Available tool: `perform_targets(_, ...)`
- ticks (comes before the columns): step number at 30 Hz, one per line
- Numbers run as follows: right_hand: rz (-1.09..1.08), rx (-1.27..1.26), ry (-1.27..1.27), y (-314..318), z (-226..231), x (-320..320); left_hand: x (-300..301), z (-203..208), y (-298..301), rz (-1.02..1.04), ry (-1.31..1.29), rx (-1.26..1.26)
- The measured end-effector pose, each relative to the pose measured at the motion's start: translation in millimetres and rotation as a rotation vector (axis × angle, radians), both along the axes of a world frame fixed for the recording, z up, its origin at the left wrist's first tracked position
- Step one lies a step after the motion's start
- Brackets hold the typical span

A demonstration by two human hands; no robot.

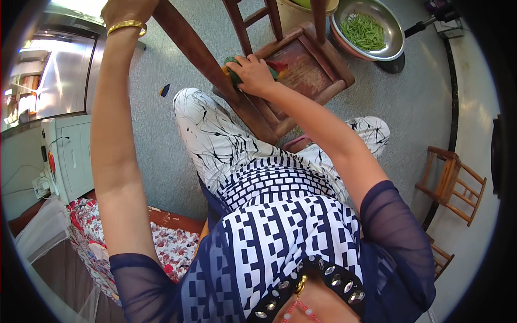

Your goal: The person cleans a wooden stool by wiping its backrest, frame, and seat with a cloth, then holds up and unfolds the cloth with both hands.

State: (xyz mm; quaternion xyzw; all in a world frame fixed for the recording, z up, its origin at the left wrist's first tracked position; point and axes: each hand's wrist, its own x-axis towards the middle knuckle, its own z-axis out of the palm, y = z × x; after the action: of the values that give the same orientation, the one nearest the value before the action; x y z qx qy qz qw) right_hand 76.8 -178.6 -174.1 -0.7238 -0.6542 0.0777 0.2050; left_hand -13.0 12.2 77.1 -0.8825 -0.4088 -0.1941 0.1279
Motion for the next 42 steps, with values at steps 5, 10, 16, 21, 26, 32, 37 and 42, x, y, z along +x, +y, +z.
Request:
perform_targets(5, 0.054, -0.126, -0.058, -7.0, -0.4, 0.6, 4.8, -2.3, -2.9, 0.063, 0.013, 0.023)
perform_targets(10, 0.070, -0.106, -0.015, -34.5, -6.4, 2.1, 9.0, -4.3, -5.5, 0.018, -0.005, -0.006)
perform_targets(16, 0.104, -0.155, 0.060, -86.7, -9.4, 9.5, 23.3, -12.3, -5.9, 0.038, 0.017, -0.039)
perform_targets(21, 0.177, -0.269, 0.048, -117.8, -10.1, 24.7, 35.1, -30.4, 6.4, 0.024, 0.015, -0.044)
perform_targets(26, 0.253, -0.293, 0.211, -98.0, -24.9, 64.4, 43.3, -47.1, 22.5, 0.035, 0.020, -0.031)
perform_targets(32, 0.191, -0.132, 0.013, -25.8, -55.1, 85.6, 56.5, -64.5, 34.1, 0.019, 0.031, -0.075)
perform_targets(37, 0.241, -0.285, -0.033, -21.6, -50.3, 73.7, 48.5, -63.8, 36.5, 0.007, 0.023, -0.011)
perform_targets(42, 0.220, -0.249, -0.047, -56.2, -44.4, 58.1, 47.5, -46.9, 23.8, 0.051, 0.097, -0.182)
